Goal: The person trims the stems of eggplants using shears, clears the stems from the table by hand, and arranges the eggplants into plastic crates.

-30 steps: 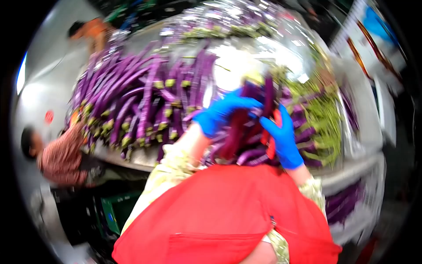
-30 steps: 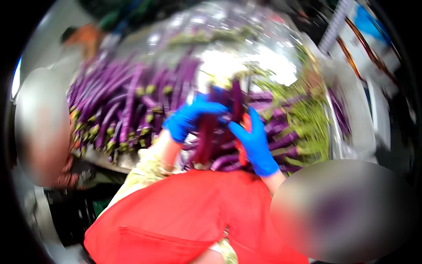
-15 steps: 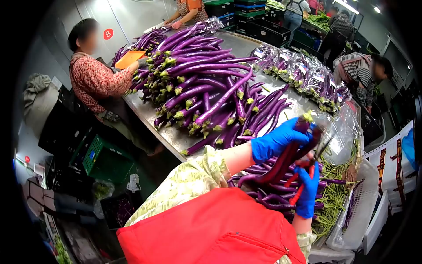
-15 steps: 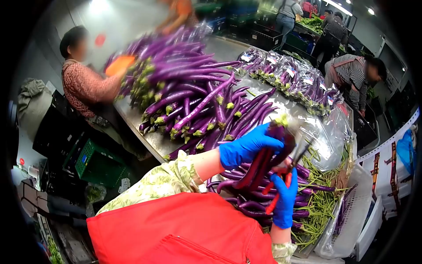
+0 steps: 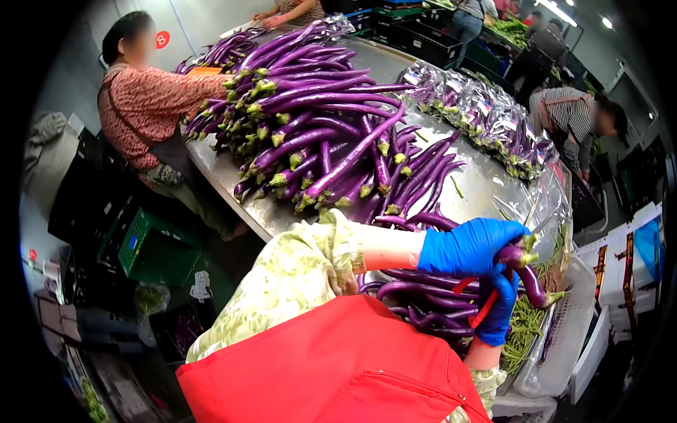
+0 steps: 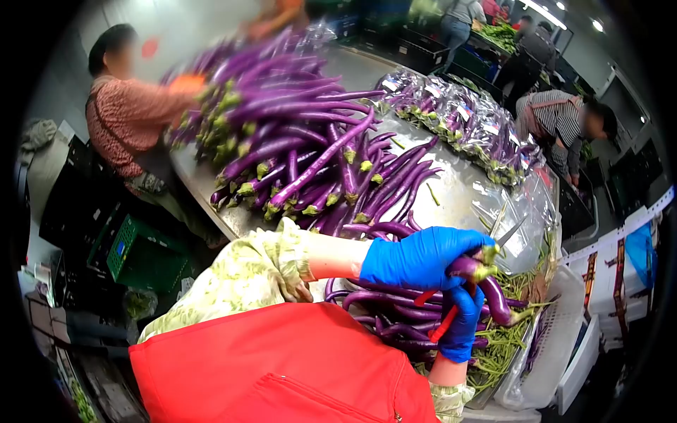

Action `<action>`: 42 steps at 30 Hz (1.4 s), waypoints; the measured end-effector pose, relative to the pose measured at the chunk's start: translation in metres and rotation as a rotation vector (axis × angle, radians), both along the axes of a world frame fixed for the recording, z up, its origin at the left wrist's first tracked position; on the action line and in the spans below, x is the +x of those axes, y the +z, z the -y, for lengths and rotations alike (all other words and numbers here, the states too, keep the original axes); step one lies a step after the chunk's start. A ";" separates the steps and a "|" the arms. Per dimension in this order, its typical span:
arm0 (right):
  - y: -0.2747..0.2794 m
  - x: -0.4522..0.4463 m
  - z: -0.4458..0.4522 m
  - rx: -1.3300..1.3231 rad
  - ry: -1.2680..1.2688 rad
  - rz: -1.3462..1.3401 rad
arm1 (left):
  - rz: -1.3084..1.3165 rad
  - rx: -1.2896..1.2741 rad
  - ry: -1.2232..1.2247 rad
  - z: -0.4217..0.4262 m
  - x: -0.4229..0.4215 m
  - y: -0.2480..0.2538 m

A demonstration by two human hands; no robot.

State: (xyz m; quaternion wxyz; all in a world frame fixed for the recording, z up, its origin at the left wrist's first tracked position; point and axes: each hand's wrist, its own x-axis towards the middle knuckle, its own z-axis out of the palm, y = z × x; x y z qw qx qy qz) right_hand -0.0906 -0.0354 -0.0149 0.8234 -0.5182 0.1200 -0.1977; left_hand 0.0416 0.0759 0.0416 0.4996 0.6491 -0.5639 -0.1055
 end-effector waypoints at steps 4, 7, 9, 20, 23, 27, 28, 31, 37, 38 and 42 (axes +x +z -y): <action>-0.031 -0.018 0.010 0.335 0.002 0.120 | 0.434 -0.258 -0.067 0.003 -0.001 0.005; -0.052 -0.045 0.024 0.214 -0.005 0.055 | 0.522 -0.311 -0.166 0.000 0.003 0.014; -0.035 -0.039 -0.002 0.161 -0.113 0.153 | 0.615 -0.336 -0.264 -0.001 0.013 0.022; -0.058 -0.055 0.016 0.146 -0.284 0.008 | 1.176 0.323 -0.311 -0.128 0.228 0.100; -0.062 -0.051 0.005 0.147 -0.330 -0.012 | 1.210 0.789 -0.189 -0.224 0.297 0.082; -0.071 -0.049 -0.001 0.124 -0.332 -0.046 | 1.112 0.983 -0.007 -0.278 0.293 0.080; -0.066 -0.049 -0.004 0.095 -0.341 -0.082 | 1.106 1.000 0.016 -0.276 0.283 0.085; -0.059 -0.048 -0.009 0.090 -0.325 -0.091 | 1.068 1.137 0.161 -0.268 0.259 0.097; -0.056 -0.064 -0.007 0.103 -0.368 -0.095 | 0.112 0.926 0.252 -0.275 0.275 0.099; -0.055 -0.068 -0.006 0.129 -0.394 -0.088 | -0.039 0.881 0.317 -0.269 0.280 0.102; -0.066 -0.087 0.007 0.167 -0.417 0.089 | 0.155 0.568 0.583 -0.220 0.265 0.072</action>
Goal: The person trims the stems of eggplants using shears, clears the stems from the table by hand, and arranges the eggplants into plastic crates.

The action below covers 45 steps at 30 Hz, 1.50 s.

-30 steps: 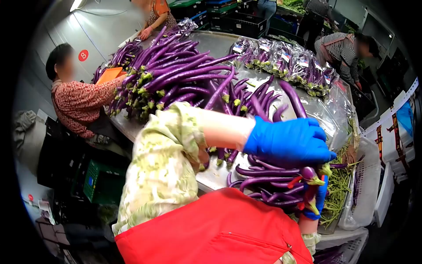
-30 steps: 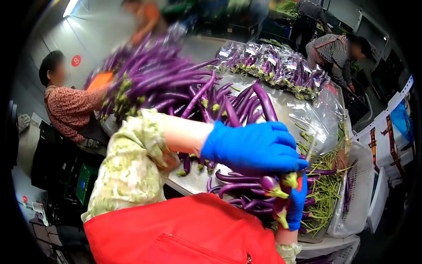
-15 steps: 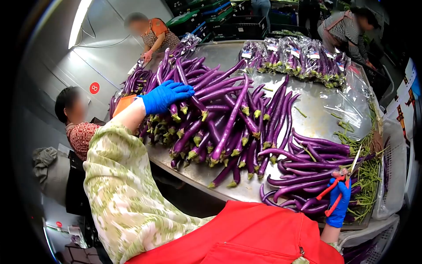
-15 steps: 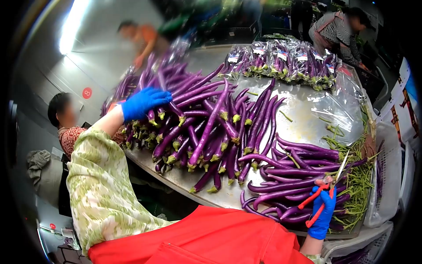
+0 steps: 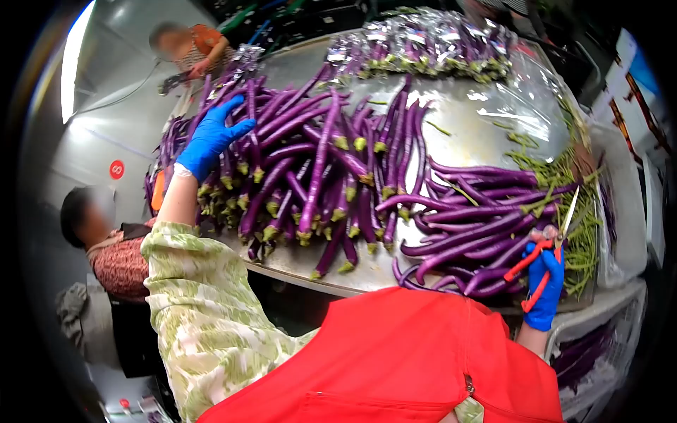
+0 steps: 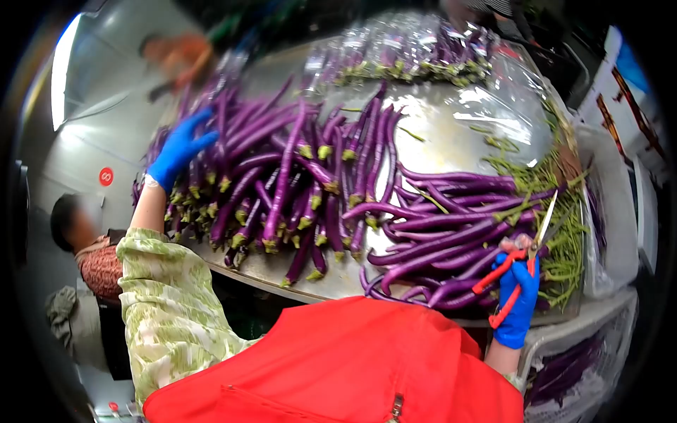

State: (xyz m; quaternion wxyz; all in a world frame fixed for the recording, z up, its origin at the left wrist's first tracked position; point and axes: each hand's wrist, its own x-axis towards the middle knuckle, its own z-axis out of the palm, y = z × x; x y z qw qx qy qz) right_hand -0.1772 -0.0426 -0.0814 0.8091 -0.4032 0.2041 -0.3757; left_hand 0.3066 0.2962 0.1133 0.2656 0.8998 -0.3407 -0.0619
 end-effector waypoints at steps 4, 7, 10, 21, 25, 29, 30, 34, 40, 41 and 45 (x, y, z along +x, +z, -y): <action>-0.007 -0.031 0.009 0.070 0.008 0.000 | 0.586 0.790 -0.031 0.028 0.004 -0.048; 0.005 -0.057 0.008 0.061 -0.095 0.031 | 0.407 0.658 -0.078 0.015 0.024 -0.050; 0.018 -0.088 0.013 0.075 -0.276 -0.045 | 0.353 0.711 0.003 0.010 0.036 -0.044; -0.008 -0.122 0.036 0.250 -0.212 0.085 | -0.280 0.189 -0.755 0.284 -0.193 -0.120; -0.012 -0.127 0.039 0.236 -0.201 0.037 | -0.286 0.119 -0.804 0.377 -0.204 -0.249; -0.020 -0.137 0.041 0.242 -0.256 -0.003 | -0.418 0.402 -0.765 0.426 -0.206 -0.286; -0.023 -0.138 0.044 0.254 -0.272 -0.009 | -0.445 0.469 -0.765 0.427 -0.209 -0.275; -0.040 -0.138 0.054 0.327 -0.290 -0.024 | -0.498 0.537 -0.800 0.422 -0.214 -0.266; -0.039 -0.133 0.076 0.388 -0.214 -0.051 | -0.500 0.343 -0.635 0.403 -0.225 -0.257; -0.041 -0.133 0.079 0.405 -0.210 -0.044 | -0.431 0.314 -0.577 0.402 -0.218 -0.262; -0.054 -0.134 0.080 0.439 -0.214 -0.022 | -0.401 0.267 -0.488 0.411 -0.196 -0.249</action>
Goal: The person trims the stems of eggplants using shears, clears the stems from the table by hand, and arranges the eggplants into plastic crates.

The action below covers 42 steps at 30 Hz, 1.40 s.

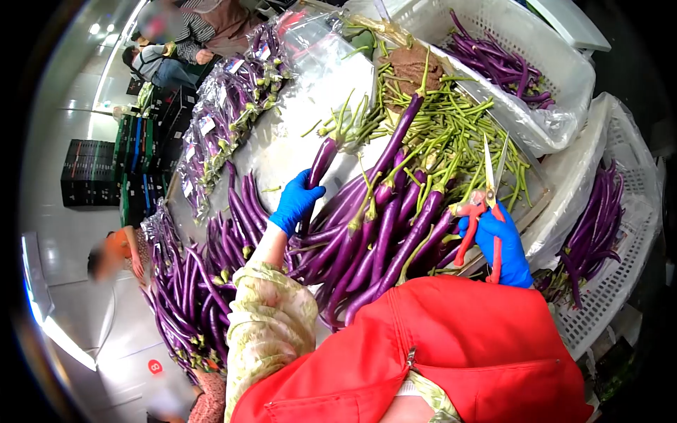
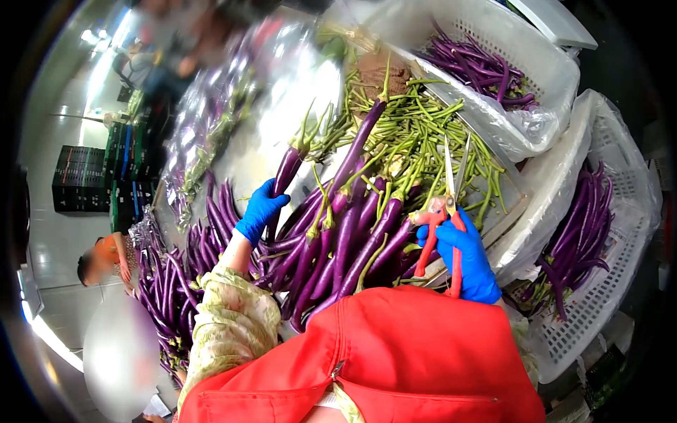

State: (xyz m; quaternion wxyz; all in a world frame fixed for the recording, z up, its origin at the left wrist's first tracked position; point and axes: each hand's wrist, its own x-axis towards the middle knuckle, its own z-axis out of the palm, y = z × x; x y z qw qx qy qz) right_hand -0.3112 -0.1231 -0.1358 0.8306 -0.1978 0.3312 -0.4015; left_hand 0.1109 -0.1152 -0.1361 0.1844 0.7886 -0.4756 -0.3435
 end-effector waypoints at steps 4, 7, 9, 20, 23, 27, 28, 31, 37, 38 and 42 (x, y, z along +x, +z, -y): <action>0.011 0.004 -0.001 0.024 0.009 0.004 | 0.095 -0.275 -0.092 0.028 -0.026 0.022; 0.013 0.005 -0.002 0.008 0.008 -0.017 | 0.230 -0.161 -0.244 0.067 -0.072 0.070; 0.016 0.003 -0.002 0.010 0.006 -0.030 | 0.121 -0.103 -0.325 0.091 -0.085 0.045; 0.005 0.005 -0.005 -0.009 0.018 0.043 | -0.658 0.258 -0.144 0.108 -0.125 0.007; 0.012 0.008 -0.005 -0.062 0.043 0.005 | -0.505 0.148 -0.215 0.109 -0.135 0.007; 0.012 0.008 -0.006 -0.018 0.069 0.092 | 0.058 0.031 -0.404 0.112 -0.154 0.003; 0.012 0.009 -0.007 0.007 0.080 0.144 | 0.224 0.003 -0.458 0.115 -0.158 0.002; 0.006 0.021 -0.025 0.081 0.133 0.342 | 0.421 -0.073 -0.581 0.120 -0.165 0.004; 0.011 0.027 -0.064 0.215 0.412 0.538 | 0.316 -0.063 -0.467 0.120 -0.152 0.007; 0.010 0.022 -0.064 0.058 0.365 0.472 | 0.323 -0.182 -0.432 0.113 -0.151 0.013; 0.035 -0.009 -0.052 -0.239 0.144 -0.113 | 0.557 -0.557 -0.407 0.104 -0.123 0.065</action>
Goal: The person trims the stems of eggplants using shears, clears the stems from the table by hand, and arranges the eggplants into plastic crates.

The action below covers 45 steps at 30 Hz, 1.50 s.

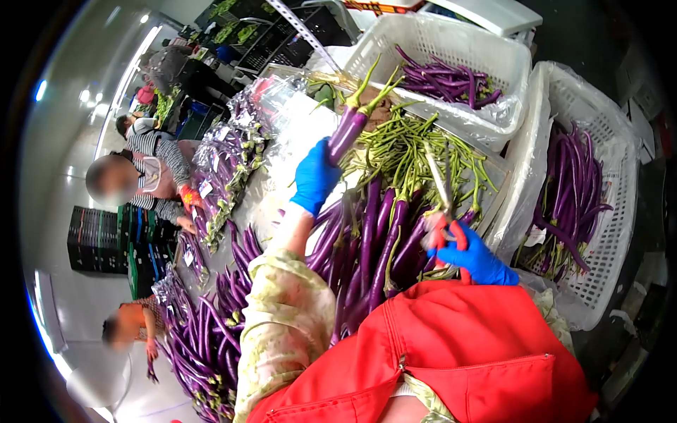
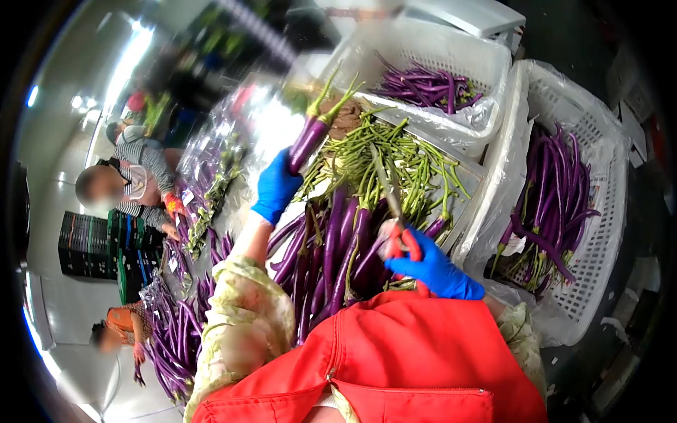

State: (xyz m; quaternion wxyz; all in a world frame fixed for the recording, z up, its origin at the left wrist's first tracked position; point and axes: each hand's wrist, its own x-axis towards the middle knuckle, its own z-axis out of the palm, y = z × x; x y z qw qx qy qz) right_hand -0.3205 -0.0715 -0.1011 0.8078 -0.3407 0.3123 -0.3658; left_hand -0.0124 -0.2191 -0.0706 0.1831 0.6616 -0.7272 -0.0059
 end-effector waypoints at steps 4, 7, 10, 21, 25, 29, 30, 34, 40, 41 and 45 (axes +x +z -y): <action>0.002 -0.008 0.020 -0.406 -0.128 -0.390 | 0.024 -0.135 -0.084 -0.049 0.011 0.081; 0.002 0.003 0.028 -0.661 -0.107 -0.587 | -0.036 0.022 -0.024 -0.101 0.017 0.112; 0.013 0.021 0.026 -0.663 -0.003 -0.477 | -0.024 0.135 0.021 -0.149 0.023 0.115; 0.009 0.069 0.018 -0.594 0.257 -0.534 | -0.141 0.283 0.162 -0.242 -0.008 0.085; 0.000 0.071 0.016 -0.616 0.215 -0.448 | -0.115 0.243 0.151 -0.248 -0.009 0.070; 0.006 0.065 0.012 -0.700 0.165 -0.547 | -0.079 0.292 0.197 -0.248 -0.011 0.072; 0.004 0.060 0.015 -0.749 0.159 -0.573 | -0.073 0.262 0.185 -0.249 -0.007 0.072; 0.007 0.038 0.016 -0.796 0.229 -0.669 | -0.126 0.245 0.170 -0.251 0.010 0.073; 0.013 0.022 0.002 -0.616 0.246 -0.527 | -0.578 0.269 0.251 -0.264 0.031 0.066; 0.007 0.022 0.002 -0.712 0.257 -0.671 | -0.602 0.261 0.252 -0.264 0.030 0.067; 0.016 0.043 0.003 -0.643 0.297 -0.636 | -0.512 0.298 0.201 -0.265 0.019 0.073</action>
